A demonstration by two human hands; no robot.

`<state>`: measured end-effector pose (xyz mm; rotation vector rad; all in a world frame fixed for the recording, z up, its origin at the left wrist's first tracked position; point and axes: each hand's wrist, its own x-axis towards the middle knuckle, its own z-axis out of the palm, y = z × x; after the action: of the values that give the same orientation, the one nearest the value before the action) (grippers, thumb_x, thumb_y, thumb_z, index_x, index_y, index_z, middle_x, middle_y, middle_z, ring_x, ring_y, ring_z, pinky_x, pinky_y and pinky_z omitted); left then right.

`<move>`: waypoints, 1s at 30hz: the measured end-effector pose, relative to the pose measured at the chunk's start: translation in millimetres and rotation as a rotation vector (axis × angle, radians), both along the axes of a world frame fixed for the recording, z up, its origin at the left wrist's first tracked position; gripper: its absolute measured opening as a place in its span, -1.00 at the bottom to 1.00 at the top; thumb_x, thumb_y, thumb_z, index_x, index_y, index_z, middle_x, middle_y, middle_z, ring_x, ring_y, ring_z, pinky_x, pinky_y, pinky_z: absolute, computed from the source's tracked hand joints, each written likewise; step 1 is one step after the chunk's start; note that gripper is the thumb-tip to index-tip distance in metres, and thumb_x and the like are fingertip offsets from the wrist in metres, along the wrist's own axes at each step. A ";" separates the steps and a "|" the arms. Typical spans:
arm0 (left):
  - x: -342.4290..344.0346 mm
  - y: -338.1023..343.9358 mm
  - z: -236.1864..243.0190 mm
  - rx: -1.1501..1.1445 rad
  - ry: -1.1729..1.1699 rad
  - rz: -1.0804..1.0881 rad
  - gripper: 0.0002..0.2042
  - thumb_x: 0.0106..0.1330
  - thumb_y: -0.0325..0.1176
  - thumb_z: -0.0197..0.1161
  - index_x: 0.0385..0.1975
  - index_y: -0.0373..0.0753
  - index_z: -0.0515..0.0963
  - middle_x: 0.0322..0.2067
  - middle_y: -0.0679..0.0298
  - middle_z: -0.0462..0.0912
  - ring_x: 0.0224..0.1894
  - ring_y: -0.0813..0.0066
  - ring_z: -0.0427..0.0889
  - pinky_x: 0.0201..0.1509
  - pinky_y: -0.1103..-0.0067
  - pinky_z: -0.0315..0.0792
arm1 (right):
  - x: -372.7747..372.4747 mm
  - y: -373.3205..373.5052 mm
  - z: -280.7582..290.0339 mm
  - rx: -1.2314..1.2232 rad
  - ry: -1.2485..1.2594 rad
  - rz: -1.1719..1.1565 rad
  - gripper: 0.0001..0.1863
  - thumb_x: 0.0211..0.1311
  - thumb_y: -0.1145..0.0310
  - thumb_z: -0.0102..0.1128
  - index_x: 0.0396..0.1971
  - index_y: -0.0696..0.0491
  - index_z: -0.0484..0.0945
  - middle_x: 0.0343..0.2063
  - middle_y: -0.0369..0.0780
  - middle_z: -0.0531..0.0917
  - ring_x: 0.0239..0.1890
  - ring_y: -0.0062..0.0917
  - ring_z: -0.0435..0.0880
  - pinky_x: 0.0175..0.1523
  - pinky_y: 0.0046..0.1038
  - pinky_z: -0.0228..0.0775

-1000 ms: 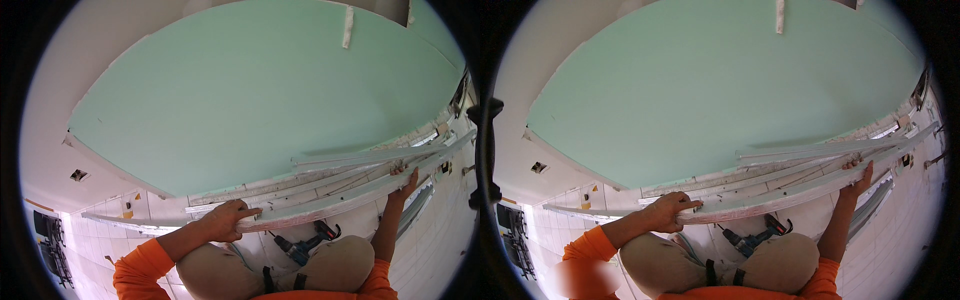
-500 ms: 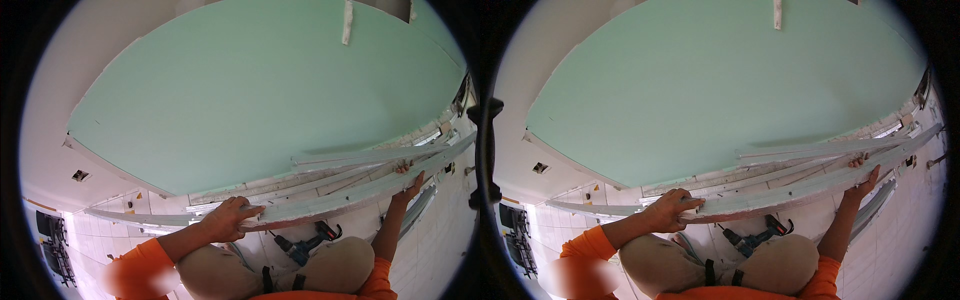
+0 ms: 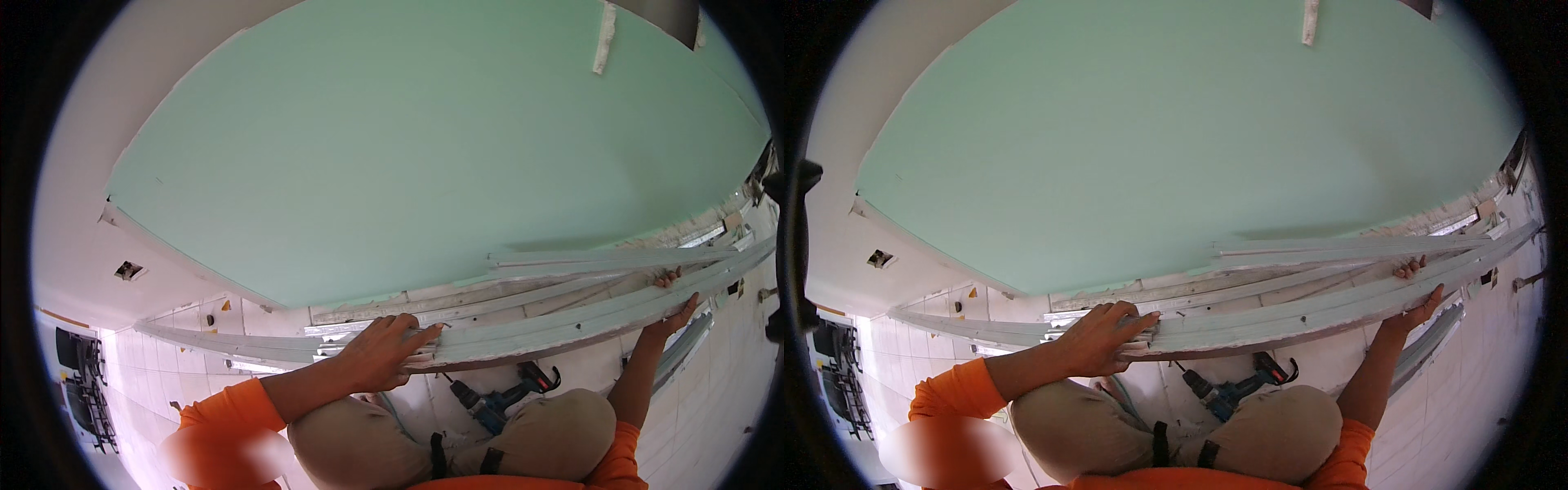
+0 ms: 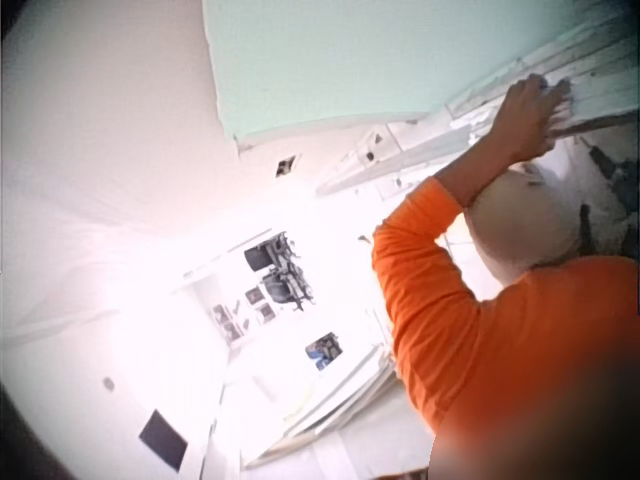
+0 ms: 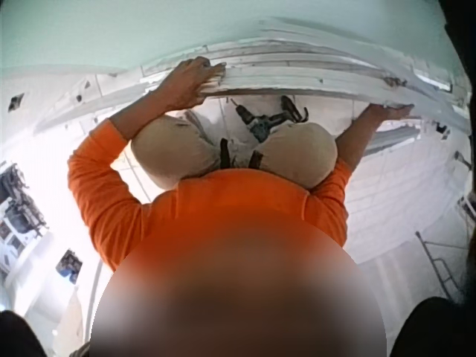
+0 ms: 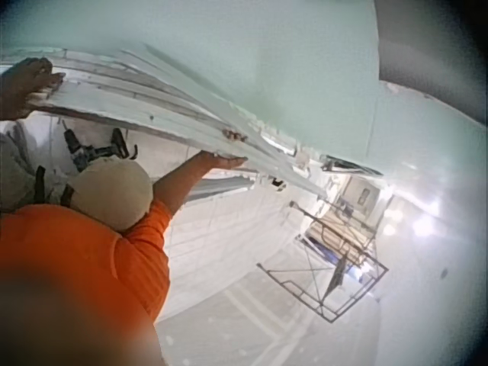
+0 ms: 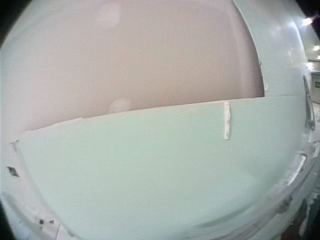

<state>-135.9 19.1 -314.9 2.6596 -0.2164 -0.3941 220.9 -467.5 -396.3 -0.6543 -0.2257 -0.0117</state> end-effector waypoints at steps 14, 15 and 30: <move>3.8 -5.8 -1.7 -0.077 0.125 0.043 -0.04 0.05 -0.26 0.50 0.51 -0.26 0.18 0.21 -0.05 0.41 0.21 -0.09 0.49 0.37 0.21 0.41 | 6.3 -14.6 4.8 -0.099 0.143 -0.092 -0.31 0.47 -0.08 0.12 0.14 0.34 0.36 -0.17 -0.06 0.51 -0.19 -0.30 0.54 -0.01 -0.26 0.48; 4.3 -5.8 -1.6 -0.077 0.106 0.030 -0.06 0.04 -0.27 0.50 0.50 -0.26 0.20 0.21 -0.05 0.41 0.21 -0.09 0.49 0.37 0.22 0.42 | 6.8 -14.4 5.8 -0.087 0.152 -0.092 -0.31 0.47 -0.09 0.14 0.13 0.33 0.37 -0.17 -0.05 0.51 -0.19 -0.29 0.55 -0.01 -0.26 0.49; 43.0 -29.7 9.4 -0.269 0.094 -0.072 -0.12 0.04 -0.30 0.45 0.48 -0.18 0.30 0.14 -0.03 0.47 0.19 -0.07 0.53 0.31 0.24 0.46 | -30.6 -1.6 19.9 0.011 0.408 -0.278 -0.03 0.36 -0.41 0.07 0.45 0.12 0.24 0.25 -0.01 0.51 0.21 -0.12 0.55 0.37 -0.07 0.39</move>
<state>-92.8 -10.6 -305.4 2.3693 -0.3129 -0.4758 190.4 -469.1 -376.4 -0.6587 0.2597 -0.1445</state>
